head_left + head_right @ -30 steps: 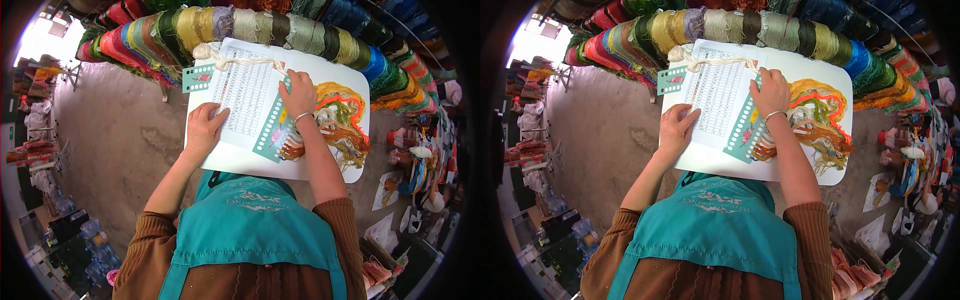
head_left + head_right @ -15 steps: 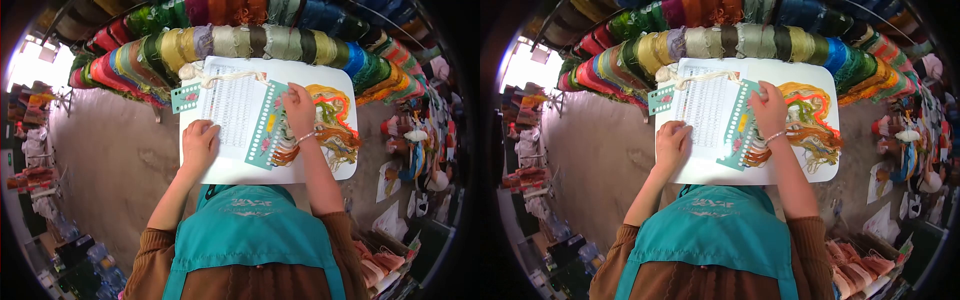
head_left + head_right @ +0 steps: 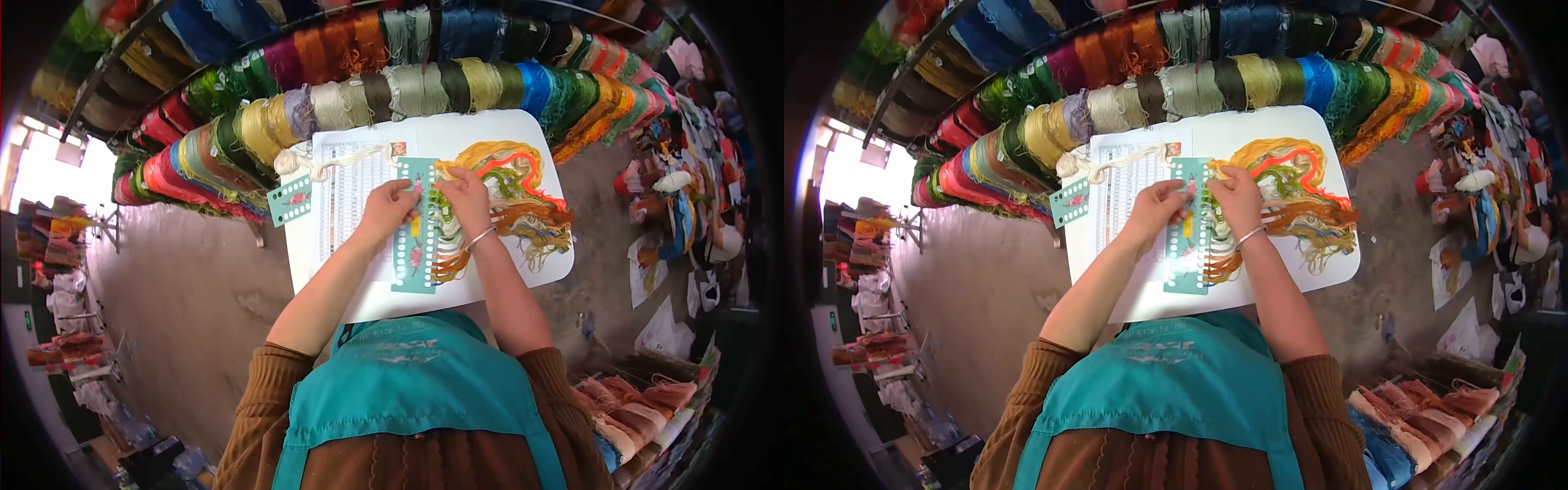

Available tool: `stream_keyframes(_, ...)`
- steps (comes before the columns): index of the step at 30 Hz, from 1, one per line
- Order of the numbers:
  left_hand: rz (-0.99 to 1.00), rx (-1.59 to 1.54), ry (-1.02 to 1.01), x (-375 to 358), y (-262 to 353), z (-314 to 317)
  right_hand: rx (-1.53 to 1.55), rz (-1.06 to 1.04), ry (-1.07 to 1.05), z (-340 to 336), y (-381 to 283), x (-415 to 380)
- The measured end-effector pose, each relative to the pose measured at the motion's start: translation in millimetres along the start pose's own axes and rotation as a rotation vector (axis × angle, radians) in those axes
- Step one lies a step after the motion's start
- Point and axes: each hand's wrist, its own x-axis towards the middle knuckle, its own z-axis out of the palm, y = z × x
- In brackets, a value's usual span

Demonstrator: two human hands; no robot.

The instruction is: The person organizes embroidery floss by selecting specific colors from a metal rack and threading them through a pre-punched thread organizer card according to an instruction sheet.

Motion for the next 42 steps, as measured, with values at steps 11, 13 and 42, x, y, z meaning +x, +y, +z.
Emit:
stream_keyframes(11, -0.027, 0.002, 0.15, -9, 3, -10, -0.009, -0.021, -0.015, 8, -8, -7)
stream_keyframes(13, -0.074, -0.02, 0.102, -4, 2, -14, 0.224, 0.078, -0.001, 8, -19, -12)
stream_keyframes(42, 0.103, -0.007, -0.022, -16, 49, -31, 0.579, 0.136, -0.337, -14, -62, -29)
